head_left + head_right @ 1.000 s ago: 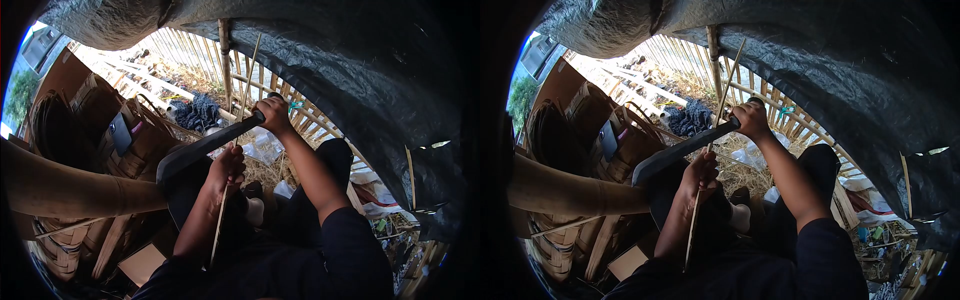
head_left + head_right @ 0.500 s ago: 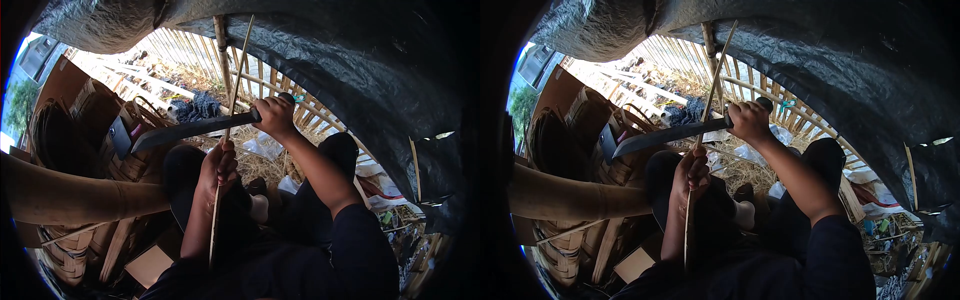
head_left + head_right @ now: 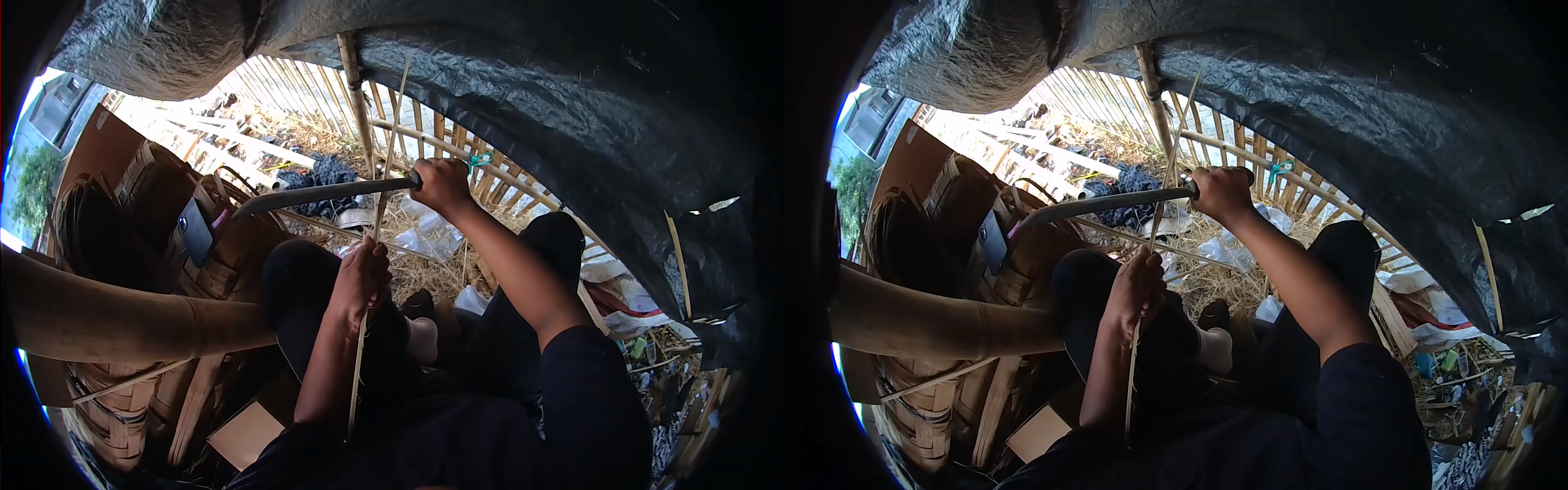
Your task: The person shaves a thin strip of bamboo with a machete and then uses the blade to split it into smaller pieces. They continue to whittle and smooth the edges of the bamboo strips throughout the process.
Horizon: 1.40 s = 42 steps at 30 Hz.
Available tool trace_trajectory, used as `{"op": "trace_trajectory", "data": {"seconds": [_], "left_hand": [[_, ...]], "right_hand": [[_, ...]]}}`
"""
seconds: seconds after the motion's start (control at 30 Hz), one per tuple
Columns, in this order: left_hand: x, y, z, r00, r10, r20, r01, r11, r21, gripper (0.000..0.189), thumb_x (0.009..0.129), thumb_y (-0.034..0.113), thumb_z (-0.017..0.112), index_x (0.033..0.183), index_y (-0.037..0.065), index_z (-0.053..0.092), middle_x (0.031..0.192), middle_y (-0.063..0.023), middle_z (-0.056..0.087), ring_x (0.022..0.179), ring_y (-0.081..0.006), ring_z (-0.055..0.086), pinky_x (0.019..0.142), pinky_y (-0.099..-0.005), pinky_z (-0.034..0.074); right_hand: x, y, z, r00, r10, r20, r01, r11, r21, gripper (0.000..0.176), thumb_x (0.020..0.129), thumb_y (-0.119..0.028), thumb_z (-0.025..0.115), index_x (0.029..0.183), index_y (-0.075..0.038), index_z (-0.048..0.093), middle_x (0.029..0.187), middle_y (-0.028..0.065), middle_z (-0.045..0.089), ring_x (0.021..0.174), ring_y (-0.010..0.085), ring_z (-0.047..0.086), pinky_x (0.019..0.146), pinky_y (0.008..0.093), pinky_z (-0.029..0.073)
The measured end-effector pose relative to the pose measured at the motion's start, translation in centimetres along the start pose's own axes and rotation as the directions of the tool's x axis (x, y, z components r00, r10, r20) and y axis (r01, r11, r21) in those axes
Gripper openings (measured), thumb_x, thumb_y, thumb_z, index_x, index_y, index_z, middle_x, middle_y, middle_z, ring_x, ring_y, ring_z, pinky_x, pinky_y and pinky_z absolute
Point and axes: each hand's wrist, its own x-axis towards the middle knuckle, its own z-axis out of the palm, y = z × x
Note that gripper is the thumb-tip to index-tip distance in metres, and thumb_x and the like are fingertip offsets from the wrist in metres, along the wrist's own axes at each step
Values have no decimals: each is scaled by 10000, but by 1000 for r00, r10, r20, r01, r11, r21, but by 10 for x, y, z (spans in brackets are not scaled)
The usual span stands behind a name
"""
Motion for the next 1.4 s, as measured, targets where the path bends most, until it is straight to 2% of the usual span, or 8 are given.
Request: {"op": "trace_trajectory", "data": {"seconds": [0.57, 0.73, 0.9, 1.0, 1.1, 1.2, 1.3, 1.4], "left_hand": [[2, 1, 14, 999, -14, -44, 17, 998, 64, 316, 1015, 401, 385, 857, 145, 480, 569, 69, 348, 386, -53, 308, 302, -207, 236], [4, 1, 7, 998, -57, -12, 57, 998, -9, 310, 1013, 401, 390, 854, 151, 479, 568, 72, 342, 387, -54, 300, 303, -208, 228], [4, -3, 8, 998, -68, 11, 68, 998, -3, 313, 1007, 415, 400, 841, 158, 467, 569, 72, 338, 399, -51, 298, 314, -211, 225], [0, 4, 11, 996, -81, 39, 83, 996, -34, 304, 1006, 411, 405, 845, 159, 458, 563, 79, 305, 383, -46, 263, 304, -200, 222], [-4, 2, 18, 994, -106, 29, 109, 990, -92, 294, 1006, 408, 404, 848, 164, 448, 560, 79, 286, 358, -46, 226, 285, -187, 206], [-2, 3, 17, 997, -73, 18, 74, 995, -67, 298, 1008, 406, 396, 830, 171, 435, 564, 77, 305, 354, -46, 248, 284, -180, 188], [-1, -7, 20, 995, -101, 16, 102, 995, -17, 305, 1007, 407, 398, 822, 168, 432, 575, 74, 329, 346, -47, 249, 276, -181, 198], [-2, -2, 17, 991, -134, 28, 135, 990, -50, 299, 1005, 402, 410, 827, 164, 441, 572, 78, 330, 348, -43, 240, 273, -184, 210]], "right_hand": [[15, 42, 11, 995, -24, -95, 24, 1000, -2, 292, 598, -327, 748, 744, -122, 600, 693, 86, 626, 684, 294, 629, 671, 437, 482], [7, 23, -1, 999, 8, 37, -8, 1000, 9, 234, 633, -278, 710, 727, -122, 563, 648, 81, 614, 629, 272, 645, 616, 411, 501], [-3, -3, 8, 963, -235, -135, 227, 971, -74, 206, 687, -264, 689, 712, -109, 557, 650, 106, 615, 619, 278, 649, 598, 398, 507], [12, 25, -2, 992, 46, -115, -59, 992, -112, 262, 579, -264, 750, 699, -119, 569, 619, 71, 606, 583, 282, 626, 562, 419, 482], [7, 26, -5, 993, 80, -81, -89, 989, -114, 209, 613, -241, 712, 689, -117, 562, 589, 73, 595, 550, 290, 616, 553, 428, 486], [1, 3, -10, 971, -79, -226, 45, 987, -151, 194, 722, -234, 662, 663, -98, 538, 589, 105, 609, 544, 292, 640, 516, 423, 510], [2, 13, -1, 940, -276, -199, 266, 961, -78, 218, 726, -259, 686, 711, -95, 544, 646, 102, 626, 608, 279, 657, 546, 422, 513], [11, 36, -10, 996, 20, -83, -31, 991, -131, 169, 693, -212, 681, 714, -105, 551, 644, 95, 621, 596, 278, 648, 550, 418, 511]]}}
